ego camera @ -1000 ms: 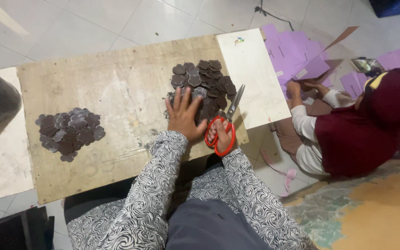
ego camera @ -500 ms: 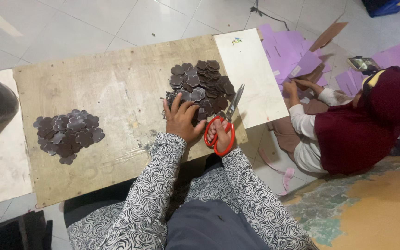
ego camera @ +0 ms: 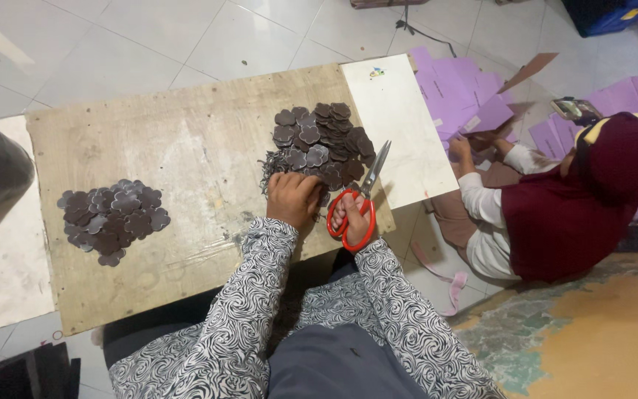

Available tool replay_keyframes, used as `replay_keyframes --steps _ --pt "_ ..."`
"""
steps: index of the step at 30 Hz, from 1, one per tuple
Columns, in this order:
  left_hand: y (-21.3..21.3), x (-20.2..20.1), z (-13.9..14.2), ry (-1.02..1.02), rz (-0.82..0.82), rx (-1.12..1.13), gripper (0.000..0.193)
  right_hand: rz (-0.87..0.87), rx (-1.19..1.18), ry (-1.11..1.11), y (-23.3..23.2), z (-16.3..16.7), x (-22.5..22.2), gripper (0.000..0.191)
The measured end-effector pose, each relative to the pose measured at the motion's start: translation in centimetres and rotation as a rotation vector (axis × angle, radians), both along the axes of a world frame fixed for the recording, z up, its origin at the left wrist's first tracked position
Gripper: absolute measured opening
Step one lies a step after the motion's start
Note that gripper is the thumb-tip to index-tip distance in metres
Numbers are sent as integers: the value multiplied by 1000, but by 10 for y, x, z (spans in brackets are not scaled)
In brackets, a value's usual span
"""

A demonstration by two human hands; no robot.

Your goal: The person uses red-handled scissors to trim the edges of small dark brown flower-shaped pieces. They pick up each piece, cut along its outline, and place the finished piece into a growing pile on the wooden table.

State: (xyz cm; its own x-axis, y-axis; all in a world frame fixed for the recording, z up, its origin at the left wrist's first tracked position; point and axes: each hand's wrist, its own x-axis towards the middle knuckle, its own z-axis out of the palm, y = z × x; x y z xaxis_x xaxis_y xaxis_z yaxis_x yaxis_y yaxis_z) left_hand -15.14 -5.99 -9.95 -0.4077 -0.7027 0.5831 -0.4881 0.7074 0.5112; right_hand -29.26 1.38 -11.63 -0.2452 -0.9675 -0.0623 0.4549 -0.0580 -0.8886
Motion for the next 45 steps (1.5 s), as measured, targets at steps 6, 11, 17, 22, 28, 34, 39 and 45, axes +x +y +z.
replay_keyframes --steps 6,11,17,22,28,34,39,45 --pt "-1 4 -4 65 30 -16 23 -8 14 31 1 4 2 35" --pt "-1 6 -7 336 215 437 22 14 25 0 -2 -4 -1 38" --pt "10 33 37 976 -21 1057 38 0 -23 -12 6 -9 0 36" --pt "43 60 86 1134 -159 1164 43 -34 25 35 11 -6 4 34" --pt "51 74 105 1229 -216 1098 41 -24 18 65 10 -7 6 35" --pt "44 80 89 1394 -209 1323 41 -19 16 94 7 -10 8 36" --pt "32 85 62 1682 -514 1742 36 -9 8 115 8 -11 8 37" --pt "35 87 52 1746 -934 1897 43 -4 -1 132 8 -11 10 39"
